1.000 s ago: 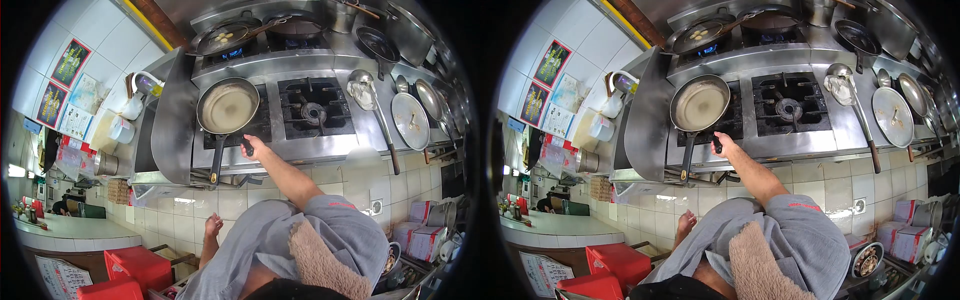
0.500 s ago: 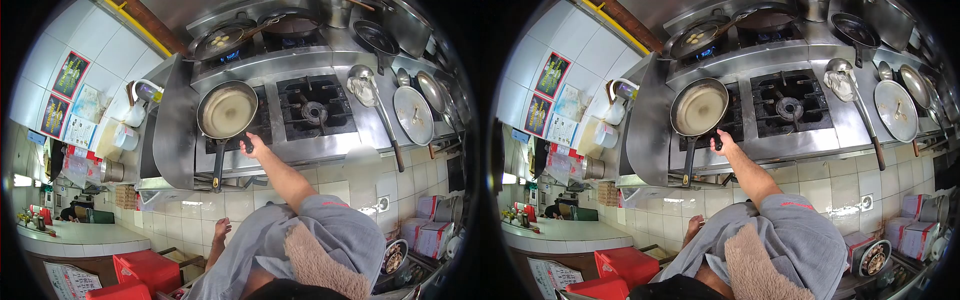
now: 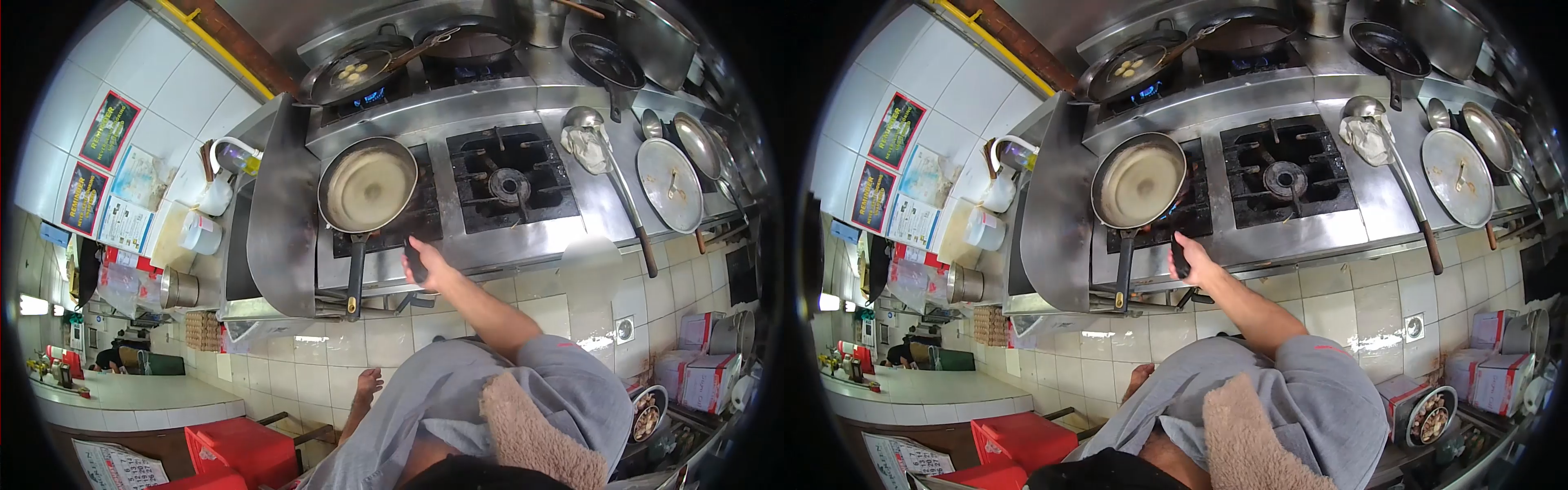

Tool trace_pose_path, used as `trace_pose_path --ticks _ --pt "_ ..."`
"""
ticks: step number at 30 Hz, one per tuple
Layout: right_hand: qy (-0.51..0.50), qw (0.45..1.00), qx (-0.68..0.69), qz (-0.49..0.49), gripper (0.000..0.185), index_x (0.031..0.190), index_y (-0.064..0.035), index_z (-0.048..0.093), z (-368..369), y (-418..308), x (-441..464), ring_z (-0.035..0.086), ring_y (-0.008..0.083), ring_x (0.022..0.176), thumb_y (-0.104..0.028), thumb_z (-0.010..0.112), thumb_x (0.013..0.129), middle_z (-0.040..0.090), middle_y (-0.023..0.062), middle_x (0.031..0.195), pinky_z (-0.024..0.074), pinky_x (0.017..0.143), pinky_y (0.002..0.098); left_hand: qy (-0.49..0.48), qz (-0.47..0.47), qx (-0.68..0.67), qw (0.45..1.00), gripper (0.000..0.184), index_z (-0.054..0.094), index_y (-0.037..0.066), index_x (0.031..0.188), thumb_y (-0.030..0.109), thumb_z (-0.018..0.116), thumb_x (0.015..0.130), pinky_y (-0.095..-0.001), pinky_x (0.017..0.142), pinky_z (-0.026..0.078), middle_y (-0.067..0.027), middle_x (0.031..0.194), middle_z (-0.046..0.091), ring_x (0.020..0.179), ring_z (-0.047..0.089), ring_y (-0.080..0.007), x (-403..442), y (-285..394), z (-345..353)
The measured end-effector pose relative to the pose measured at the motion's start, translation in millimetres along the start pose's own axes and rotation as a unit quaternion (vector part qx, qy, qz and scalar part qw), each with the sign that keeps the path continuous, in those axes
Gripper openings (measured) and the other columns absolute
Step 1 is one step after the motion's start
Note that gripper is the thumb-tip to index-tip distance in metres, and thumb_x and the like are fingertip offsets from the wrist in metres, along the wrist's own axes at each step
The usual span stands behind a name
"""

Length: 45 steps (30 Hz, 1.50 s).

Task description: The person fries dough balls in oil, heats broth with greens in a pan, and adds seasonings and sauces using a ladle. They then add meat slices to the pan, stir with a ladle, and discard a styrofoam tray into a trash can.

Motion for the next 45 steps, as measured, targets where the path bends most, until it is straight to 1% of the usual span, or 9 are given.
trace_pose_path --ticks 5,10,16,24,27,30,34,40,45 --pt "-0.006 0.975 -0.214 -0.061 0.019 0.091 -0.0054 0.050 -41 17 -103 0.049 0.0110 0.048 -0.017 0.060 0.079 0.049 0.0012 0.063 0.0381 0.040 0.0247 -0.066 0.023 0.109 0.992 0.036 0.054 0.004 0.101 0.033 0.062 0.080 -0.0308 0.056 0.047 -0.0045 0.083 0.057 0.067 0.056 -0.0167 30 9 2" --pt "0.090 0.918 -0.322 -0.213 0.050 0.113 -0.0001 0.045 -57 17 -206 0.046 0.0104 0.049 0.000 0.063 0.066 0.047 0.0016 0.067 0.0347 0.042 0.0238 -0.120 0.043 0.107 0.986 0.035 0.056 0.004 0.099 0.033 0.061 0.079 -0.0311 0.058 0.047 -0.0048 0.081 0.057 0.066 0.055 -0.0158 89 33 3" --pt "0.271 0.814 -0.264 -0.440 0.072 0.130 -0.0013 0.038 -71 51 -288 0.044 0.0084 0.054 0.002 0.064 0.063 0.043 -0.0010 0.070 0.0347 0.045 0.0221 -0.188 0.132 0.226 0.947 0.023 0.060 0.006 0.087 0.027 0.062 0.078 -0.0263 0.045 0.043 -0.0026 0.069 0.056 0.054 0.053 -0.0125 135 103 36" --pt "0.532 0.683 -0.244 -0.437 0.066 0.127 -0.0033 0.043 -115 182 -352 0.044 0.0066 0.056 -0.002 0.067 0.065 0.052 -0.0003 0.079 0.0344 0.046 0.0207 -0.276 0.216 0.366 0.862 0.026 0.062 0.006 0.081 0.031 0.062 0.075 -0.0293 0.043 0.041 -0.0048 0.060 0.058 0.049 0.053 -0.0142 155 87 107" --pt "0.565 0.659 -0.189 -0.458 0.064 0.126 -0.0013 0.044 -113 210 -389 0.051 0.0103 0.070 -0.002 0.066 0.066 0.056 0.0042 0.089 0.0422 0.059 0.0236 -0.348 0.209 0.389 0.827 0.025 0.062 0.004 0.081 0.029 0.061 0.075 -0.0299 0.045 0.043 -0.0057 0.061 0.059 0.052 0.055 -0.0157 143 58 130" --pt "0.584 0.539 -0.199 -0.573 0.064 0.125 0.0003 0.043 -102 230 -450 0.052 0.0148 0.086 -0.001 0.063 0.065 0.056 0.0092 0.100 0.0440 0.075 0.0268 -0.395 0.189 0.431 0.789 0.027 0.063 0.003 0.083 0.029 0.062 0.076 -0.0306 0.047 0.044 -0.0078 0.066 0.059 0.055 0.055 -0.0161 122 41 143" --pt "0.663 0.372 -0.262 -0.594 0.062 0.125 -0.0016 0.041 -44 268 -546 0.052 0.0236 0.102 -0.002 0.053 0.065 0.052 0.0163 0.114 0.0395 0.089 0.0311 -0.526 0.183 0.500 0.663 0.019 0.061 0.003 0.084 0.022 0.059 0.080 -0.0300 0.046 0.043 -0.0067 0.071 0.058 0.056 0.054 -0.0154 111 31 189" --pt "0.801 0.105 -0.303 -0.506 0.055 0.120 -0.0040 0.045 10 382 -678 0.052 0.0338 0.100 0.001 0.055 0.067 0.053 0.0185 0.108 0.0425 0.087 0.0371 -0.505 0.096 0.550 0.658 0.016 0.058 0.004 0.084 0.020 0.058 0.081 -0.0289 0.046 0.043 -0.0055 0.069 0.055 0.055 0.053 -0.0150 54 20 250" --pt "0.864 -0.216 -0.264 -0.371 0.039 0.102 -0.0020 0.050 99 506 -790 0.052 0.0315 0.092 -0.001 0.056 0.064 0.051 0.0149 0.096 0.0426 0.083 0.0375 -0.532 0.079 0.567 0.624 0.013 0.056 0.005 0.085 0.018 0.056 0.082 -0.0280 0.045 0.043 -0.0045 0.068 0.052 0.055 0.052 -0.0147 -39 -9 326"
Point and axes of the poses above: each hand's wrist, its own x-axis towards the middle knuckle, its own z-axis out of the palm, y = z × x, the point moved 8 cm from there along x, towards the middle knuckle
